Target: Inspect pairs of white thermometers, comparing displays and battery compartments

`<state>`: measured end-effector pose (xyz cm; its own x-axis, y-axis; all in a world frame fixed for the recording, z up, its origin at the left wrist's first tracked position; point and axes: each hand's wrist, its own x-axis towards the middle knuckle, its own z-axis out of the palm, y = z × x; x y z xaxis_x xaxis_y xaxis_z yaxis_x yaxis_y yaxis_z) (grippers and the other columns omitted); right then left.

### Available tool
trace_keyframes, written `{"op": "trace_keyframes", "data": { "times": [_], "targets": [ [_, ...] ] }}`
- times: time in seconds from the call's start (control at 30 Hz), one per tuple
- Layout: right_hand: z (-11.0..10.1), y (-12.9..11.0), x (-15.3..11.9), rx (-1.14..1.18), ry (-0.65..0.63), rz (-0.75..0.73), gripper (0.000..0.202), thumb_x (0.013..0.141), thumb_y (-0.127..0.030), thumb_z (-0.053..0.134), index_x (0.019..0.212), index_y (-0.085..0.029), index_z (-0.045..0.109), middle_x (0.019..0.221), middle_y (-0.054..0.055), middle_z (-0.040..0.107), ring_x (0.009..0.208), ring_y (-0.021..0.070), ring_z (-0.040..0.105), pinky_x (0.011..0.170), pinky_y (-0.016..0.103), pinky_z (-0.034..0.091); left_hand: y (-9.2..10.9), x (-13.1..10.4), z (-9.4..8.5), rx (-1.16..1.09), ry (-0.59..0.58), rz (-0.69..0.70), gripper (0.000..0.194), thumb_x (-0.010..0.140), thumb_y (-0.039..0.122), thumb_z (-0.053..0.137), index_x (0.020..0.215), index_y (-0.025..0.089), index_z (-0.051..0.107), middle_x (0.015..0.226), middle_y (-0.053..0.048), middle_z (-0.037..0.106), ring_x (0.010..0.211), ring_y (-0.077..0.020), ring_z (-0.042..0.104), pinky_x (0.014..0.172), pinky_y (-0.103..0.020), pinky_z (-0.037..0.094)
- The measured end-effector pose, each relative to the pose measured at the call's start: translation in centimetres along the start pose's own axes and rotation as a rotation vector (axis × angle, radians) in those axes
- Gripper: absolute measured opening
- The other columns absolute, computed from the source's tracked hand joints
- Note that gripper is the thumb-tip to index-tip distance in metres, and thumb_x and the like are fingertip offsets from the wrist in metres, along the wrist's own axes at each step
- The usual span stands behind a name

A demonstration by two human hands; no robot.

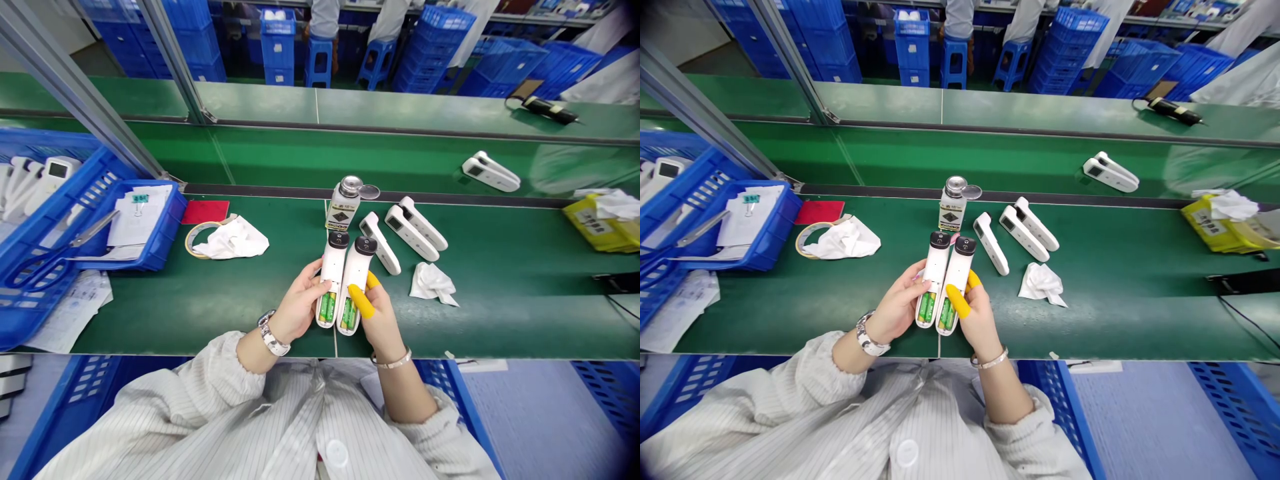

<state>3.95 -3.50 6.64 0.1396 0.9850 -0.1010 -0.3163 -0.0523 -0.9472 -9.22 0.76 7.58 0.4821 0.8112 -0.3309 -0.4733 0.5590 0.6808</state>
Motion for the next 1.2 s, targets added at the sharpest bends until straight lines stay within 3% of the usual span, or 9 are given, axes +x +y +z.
{"op": "trace_keyframes", "data": {
  "times": [0.6, 0.73, 0.9, 1.2],
  "targets": [
    [0.3, 0.7, 0.3, 0.016, 0.045, -0.023, 0.035, 0.082, -0.031, 0.06, 0.114, -0.021, 0.053, 0.108, 0.005, 0.065, 0.098, 0.0239, 0.061, 0.085, 0.036, 0.051, 0.0, 0.1, 0.1, -0.024, 0.029, -0.027, 0.057, 0.071, 0.021, 0.069, 0.123, 0.014, 0.046, 0.091, -0.005, 0.067, 0.078, -0.0151, 0.061, 0.068, -0.026, 0.048],
    [0.4, 0.7, 0.4, 0.04, 0.035, 0.031, 0.035, 0.082, -0.032, 0.058, 0.115, -0.024, 0.053, 0.107, 0.003, 0.066, 0.091, 0.0211, 0.063, 0.078, 0.032, 0.052, -0.1, 0.2, 0.0, -0.005, 0.007, -0.035, 0.054, 0.074, 0.023, 0.068, 0.123, 0.013, 0.048, 0.09, -0.006, 0.067, 0.073, -0.0142, 0.061, 0.064, -0.025, 0.049],
    [0.5, 0.8, 0.7, 0.155, 0.142, 0.088, 0.029, 0.076, -0.027, 0.063, 0.105, -0.026, 0.058, 0.092, -0.003, 0.067, 0.077, 0.0148, 0.062, 0.067, 0.024, 0.05, -0.3, 0.3, 0.0, 0.009, -0.005, -0.037, 0.049, 0.073, 0.026, 0.069, 0.117, 0.014, 0.052, 0.091, -0.006, 0.067, 0.075, -0.0151, 0.062, 0.065, -0.025, 0.05],
    [0.6, 0.6, 1.3, 0.318, 0.171, 0.179, 0.026, 0.069, -0.027, 0.068, 0.094, -0.021, 0.066, 0.084, -0.002, 0.07, 0.073, 0.0132, 0.062, 0.067, 0.023, 0.048, -0.2, 0.2, -0.1, -0.02, 0.036, -0.024, 0.038, 0.074, 0.033, 0.068, 0.106, 0.015, 0.058, 0.09, -0.003, 0.066, 0.07, -0.0097, 0.061, 0.061, -0.019, 0.05]
  ]
}}
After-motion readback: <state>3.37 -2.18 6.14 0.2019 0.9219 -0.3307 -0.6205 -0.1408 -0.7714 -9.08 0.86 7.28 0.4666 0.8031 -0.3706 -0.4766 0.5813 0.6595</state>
